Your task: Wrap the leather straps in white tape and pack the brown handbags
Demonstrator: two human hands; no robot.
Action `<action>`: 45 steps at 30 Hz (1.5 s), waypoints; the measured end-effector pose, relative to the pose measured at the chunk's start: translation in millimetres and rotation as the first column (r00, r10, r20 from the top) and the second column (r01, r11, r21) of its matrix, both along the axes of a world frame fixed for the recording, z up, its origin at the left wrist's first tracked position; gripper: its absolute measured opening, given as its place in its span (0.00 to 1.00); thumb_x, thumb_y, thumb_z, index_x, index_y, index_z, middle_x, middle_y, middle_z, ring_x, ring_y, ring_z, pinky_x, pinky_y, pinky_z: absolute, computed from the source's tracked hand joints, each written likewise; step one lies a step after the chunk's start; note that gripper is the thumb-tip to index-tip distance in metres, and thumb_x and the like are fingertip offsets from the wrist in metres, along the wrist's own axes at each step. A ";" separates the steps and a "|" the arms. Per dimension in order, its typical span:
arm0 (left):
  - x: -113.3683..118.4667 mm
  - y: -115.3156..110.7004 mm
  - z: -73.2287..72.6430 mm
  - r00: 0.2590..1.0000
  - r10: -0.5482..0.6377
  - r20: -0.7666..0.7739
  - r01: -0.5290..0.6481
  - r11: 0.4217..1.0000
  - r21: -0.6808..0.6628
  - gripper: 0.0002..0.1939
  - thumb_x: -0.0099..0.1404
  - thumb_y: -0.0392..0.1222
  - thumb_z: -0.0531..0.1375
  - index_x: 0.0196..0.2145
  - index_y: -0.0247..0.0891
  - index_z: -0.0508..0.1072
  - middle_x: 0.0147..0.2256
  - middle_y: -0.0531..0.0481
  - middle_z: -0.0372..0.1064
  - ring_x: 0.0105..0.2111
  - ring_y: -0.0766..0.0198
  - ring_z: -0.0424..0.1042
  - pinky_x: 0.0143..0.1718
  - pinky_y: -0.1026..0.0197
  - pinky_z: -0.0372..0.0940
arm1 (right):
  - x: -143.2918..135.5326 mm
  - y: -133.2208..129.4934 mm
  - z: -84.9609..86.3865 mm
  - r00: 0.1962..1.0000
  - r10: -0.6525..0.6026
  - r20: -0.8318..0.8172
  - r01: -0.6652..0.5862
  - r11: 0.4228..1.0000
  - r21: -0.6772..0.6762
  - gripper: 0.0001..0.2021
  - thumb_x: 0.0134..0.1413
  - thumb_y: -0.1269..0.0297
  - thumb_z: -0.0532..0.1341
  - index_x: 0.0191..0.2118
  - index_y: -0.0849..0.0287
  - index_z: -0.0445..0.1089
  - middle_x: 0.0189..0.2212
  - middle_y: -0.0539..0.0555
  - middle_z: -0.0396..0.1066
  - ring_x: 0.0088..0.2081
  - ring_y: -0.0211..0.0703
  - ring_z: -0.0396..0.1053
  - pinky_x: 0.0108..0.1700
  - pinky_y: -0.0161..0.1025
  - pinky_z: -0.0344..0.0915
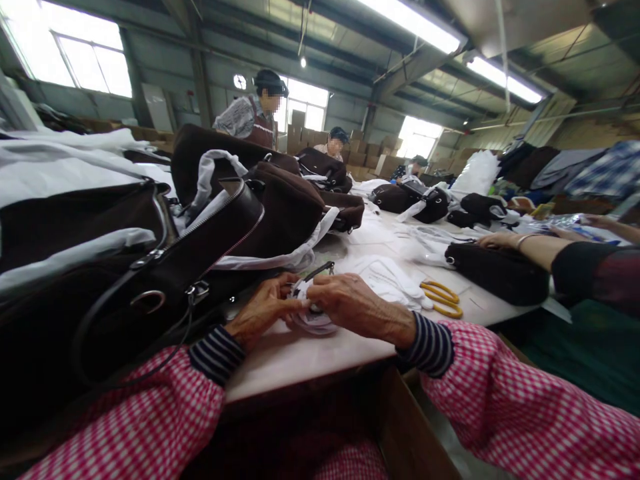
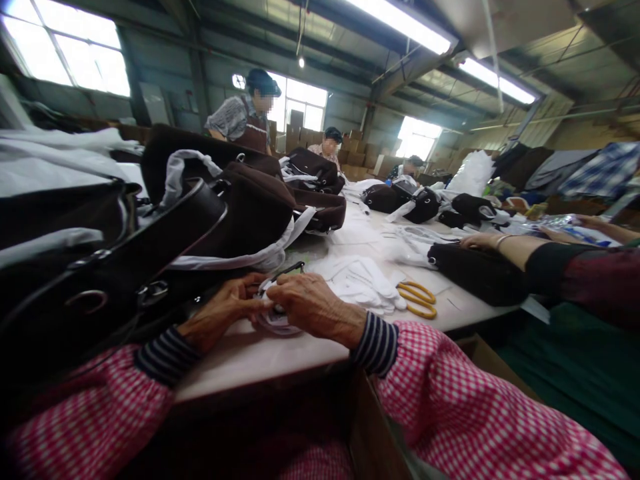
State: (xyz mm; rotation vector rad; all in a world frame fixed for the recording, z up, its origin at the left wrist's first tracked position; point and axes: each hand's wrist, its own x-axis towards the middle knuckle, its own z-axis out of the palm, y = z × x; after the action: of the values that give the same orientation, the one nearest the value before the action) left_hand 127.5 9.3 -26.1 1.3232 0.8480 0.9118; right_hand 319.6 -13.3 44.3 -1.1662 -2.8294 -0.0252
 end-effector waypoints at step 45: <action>4.0 -14.4 9.9 0.969 0.013 -0.248 0.031 0.985 0.172 0.23 0.61 0.47 0.64 0.52 0.38 0.68 0.46 0.48 0.70 0.48 0.52 0.70 0.49 0.52 0.66 | 25.6 16.2 -54.5 0.708 -0.187 -0.681 0.152 0.982 -0.113 0.36 0.43 0.64 0.78 0.56 0.59 0.62 0.53 0.59 0.66 0.54 0.53 0.65 0.55 0.49 0.65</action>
State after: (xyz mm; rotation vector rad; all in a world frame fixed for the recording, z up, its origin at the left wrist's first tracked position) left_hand 131.4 -5.2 -16.2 1.6168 0.9699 0.8383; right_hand 345.1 2.9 -10.2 -1.1300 -2.0613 0.3904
